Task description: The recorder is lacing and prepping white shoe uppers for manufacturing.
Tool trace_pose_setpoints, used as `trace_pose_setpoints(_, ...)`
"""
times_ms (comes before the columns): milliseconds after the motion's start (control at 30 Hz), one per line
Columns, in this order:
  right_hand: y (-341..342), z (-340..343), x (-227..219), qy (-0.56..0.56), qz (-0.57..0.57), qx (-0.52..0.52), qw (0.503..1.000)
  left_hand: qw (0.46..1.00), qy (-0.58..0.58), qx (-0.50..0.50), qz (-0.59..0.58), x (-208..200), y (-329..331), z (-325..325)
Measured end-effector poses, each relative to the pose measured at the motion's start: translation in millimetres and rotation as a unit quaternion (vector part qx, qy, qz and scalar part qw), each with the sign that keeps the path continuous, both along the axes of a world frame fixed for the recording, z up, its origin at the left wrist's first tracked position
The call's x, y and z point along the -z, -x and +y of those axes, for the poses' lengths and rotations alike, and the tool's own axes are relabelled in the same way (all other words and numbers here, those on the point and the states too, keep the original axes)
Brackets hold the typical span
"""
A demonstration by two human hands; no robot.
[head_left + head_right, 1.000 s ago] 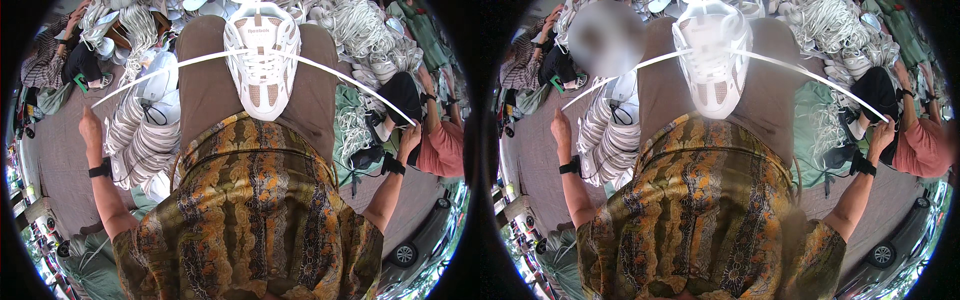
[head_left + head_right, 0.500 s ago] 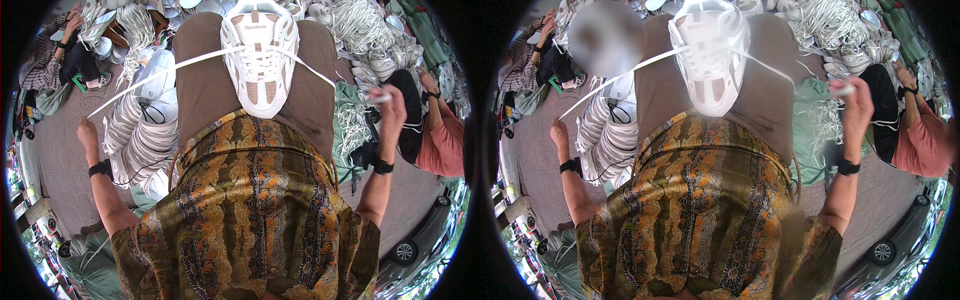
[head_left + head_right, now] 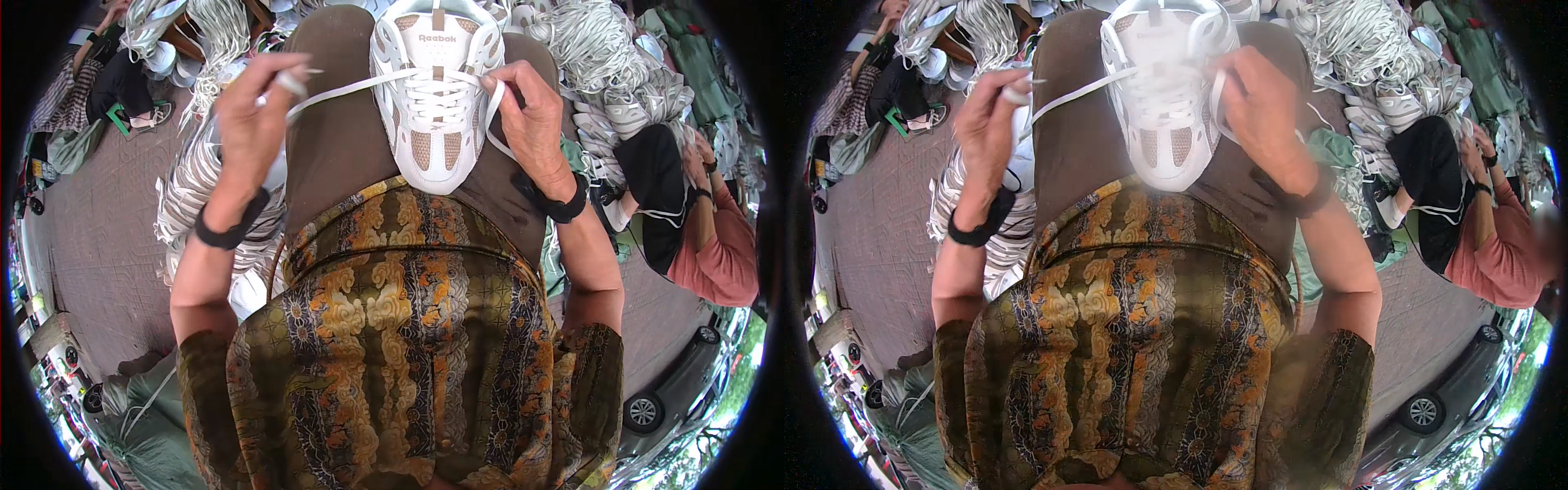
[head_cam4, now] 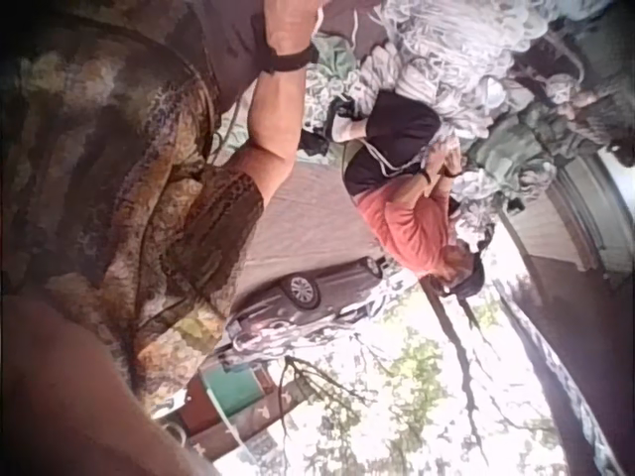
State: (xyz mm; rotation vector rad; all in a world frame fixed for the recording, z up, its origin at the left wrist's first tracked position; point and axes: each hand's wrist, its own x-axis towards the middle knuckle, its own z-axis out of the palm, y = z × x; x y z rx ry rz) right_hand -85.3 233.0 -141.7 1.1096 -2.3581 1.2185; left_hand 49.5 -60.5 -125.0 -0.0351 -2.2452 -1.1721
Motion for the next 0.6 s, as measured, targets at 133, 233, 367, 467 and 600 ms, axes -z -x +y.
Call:
trace_pose_setpoints(133, 1.5, -0.2, 0.7, -0.006, 0.003, -0.02, 1.0, 0.99, -0.129, 0.056, -0.029, 18.9, 25.1, 37.0)
trace_pose_setpoints(233, -1.9, -3.5, -2.5, -0.014, 0.018, -0.018, 1.0, 0.986, -0.143, 0.068, -0.057, 26.7, 33.7, 45.4)
trace_pose_setpoints(367, -5.2, -7.1, -4.4, -0.058, 0.079, 0.018, 0.995, 0.979, -0.183, 0.076, -0.051, 38.3, 38.5, 50.3)
trace_pose_setpoints(467, -7.4, -9.1, -8.8, -0.106, 0.131, 0.039, 0.985, 0.986, -0.144, 0.056, -0.064, 39.9, 36.7, 52.2)
trace_pose_setpoints(600, -10.2, -17.0, -22.9, -0.186, 0.206, 0.043, 0.96, 0.995, -0.077, 0.05, -0.039, 38.7, 30.9, 53.6)
